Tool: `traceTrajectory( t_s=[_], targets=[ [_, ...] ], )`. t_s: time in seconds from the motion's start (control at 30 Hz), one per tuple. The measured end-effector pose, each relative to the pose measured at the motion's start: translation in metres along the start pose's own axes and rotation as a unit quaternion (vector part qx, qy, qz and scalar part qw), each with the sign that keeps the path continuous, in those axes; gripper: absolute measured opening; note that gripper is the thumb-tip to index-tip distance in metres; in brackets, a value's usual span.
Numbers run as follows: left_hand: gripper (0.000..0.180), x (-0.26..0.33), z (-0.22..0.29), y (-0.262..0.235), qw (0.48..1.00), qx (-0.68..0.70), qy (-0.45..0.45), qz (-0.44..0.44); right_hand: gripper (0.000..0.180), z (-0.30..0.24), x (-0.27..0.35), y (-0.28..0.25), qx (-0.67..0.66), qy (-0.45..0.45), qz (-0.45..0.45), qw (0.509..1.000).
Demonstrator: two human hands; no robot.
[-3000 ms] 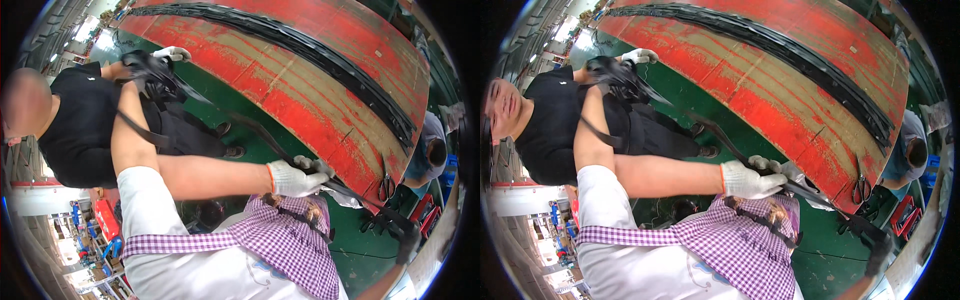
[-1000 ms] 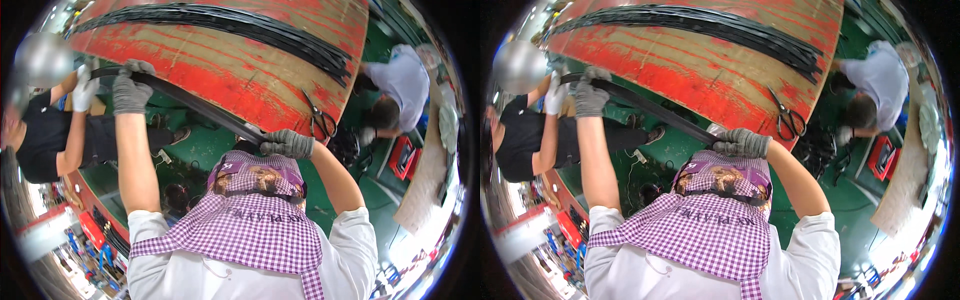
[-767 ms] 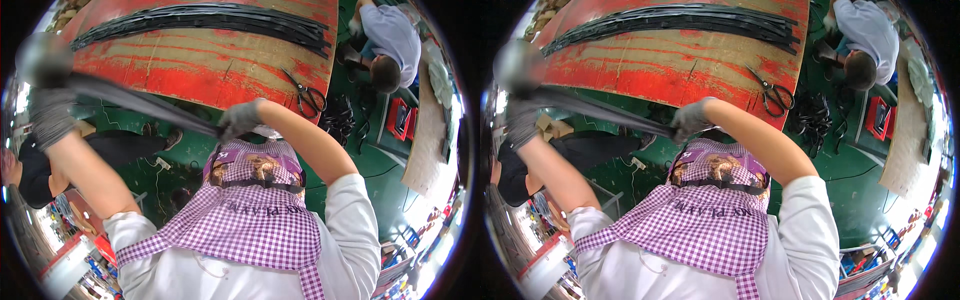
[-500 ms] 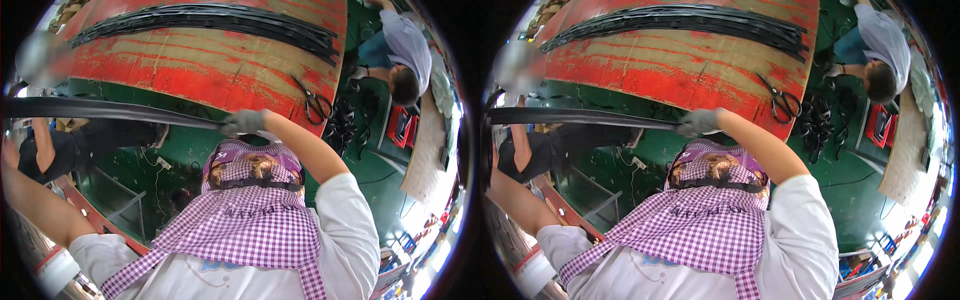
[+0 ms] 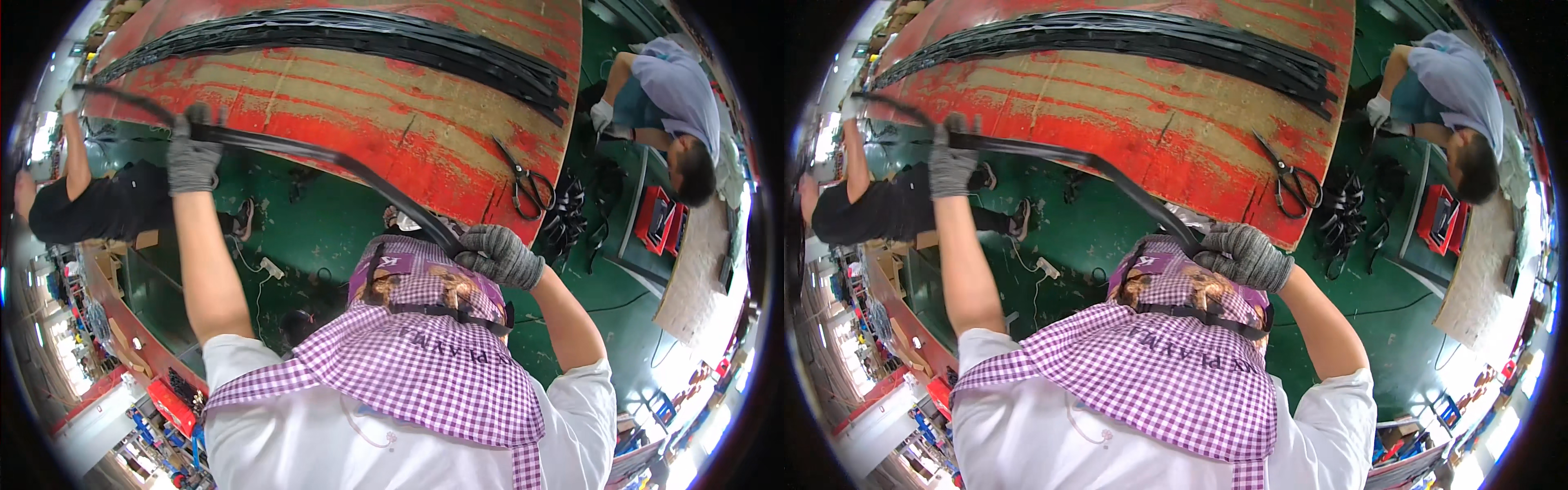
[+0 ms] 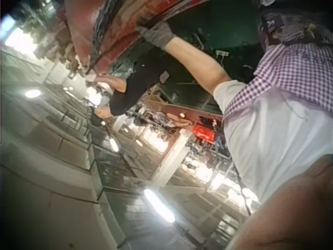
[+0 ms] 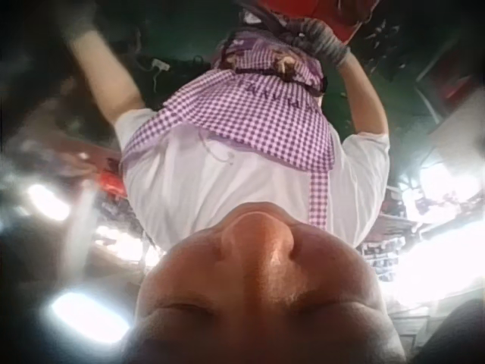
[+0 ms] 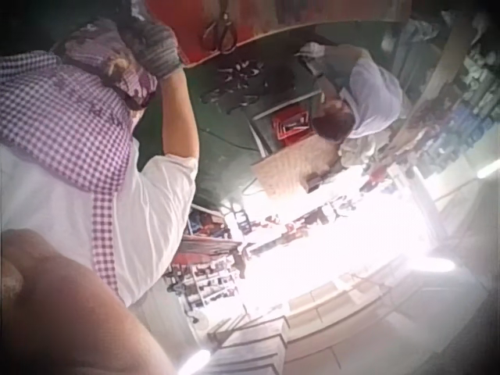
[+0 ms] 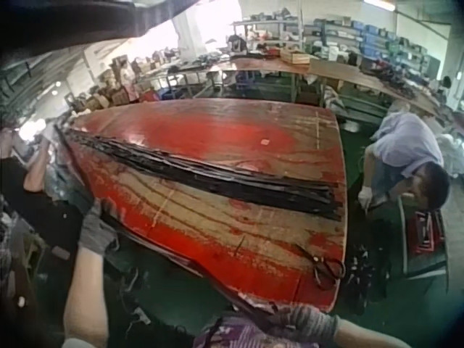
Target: The person measures and cuts long black rubber strips or cables on a red workbench using shears. They repeatedly pull the material from a pile, align it, cut it to a specific length, and place the cut pieces into a blue bin. Other workers are visible in the background performing similar tasks.
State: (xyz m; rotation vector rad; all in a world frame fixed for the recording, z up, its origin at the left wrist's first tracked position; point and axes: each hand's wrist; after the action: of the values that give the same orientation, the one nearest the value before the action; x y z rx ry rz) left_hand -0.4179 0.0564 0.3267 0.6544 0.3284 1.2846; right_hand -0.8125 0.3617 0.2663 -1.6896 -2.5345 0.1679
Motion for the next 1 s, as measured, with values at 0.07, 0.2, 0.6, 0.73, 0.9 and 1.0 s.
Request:
traceTrajectory(
  t_s=[0.07,0.2,0.6,0.73,0.9,1.0],
  targets=[
    [0.016,0.014,-0.025,-0.010,1.000,0.018,-0.004,-0.018,0.022,0.000,-0.006,0.005,-0.010,0.016,-0.027,0.999],
    [0.017,0.050,-0.084,0.022,0.997,-0.033,-0.068,0.033,0.024,-0.003,-0.025,0.016,0.007,0.131,-0.109,0.985],
    [0.013,0.142,-0.042,0.111,0.997,-0.005,0.074,0.011,0.037,0.000,-0.098,0.059,0.093,0.135,-0.146,0.976],
    [0.032,0.143,0.189,0.058,0.661,-0.622,0.294,0.297,0.037,0.146,0.014,0.036,0.157,0.099,-0.043,0.982],
    [0.034,0.089,0.218,0.008,0.732,-0.604,0.188,0.253,0.026,0.159,0.299,-0.097,0.299,0.354,0.335,0.820],
    [0.033,0.025,0.110,0.059,0.897,-0.376,0.122,0.200,0.023,0.150,0.570,-0.151,0.461,0.488,0.540,0.508]
  ],
)
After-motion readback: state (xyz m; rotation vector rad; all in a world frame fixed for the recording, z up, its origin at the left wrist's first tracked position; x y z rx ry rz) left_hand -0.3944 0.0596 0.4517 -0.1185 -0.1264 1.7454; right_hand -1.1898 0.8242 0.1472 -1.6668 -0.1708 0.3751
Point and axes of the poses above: each hand's wrist, its own x-axis away from the middle knuckle, its own y-axis out of the palm, z = x × y, and after that the axes turned 11 degrees about -x, right-handed
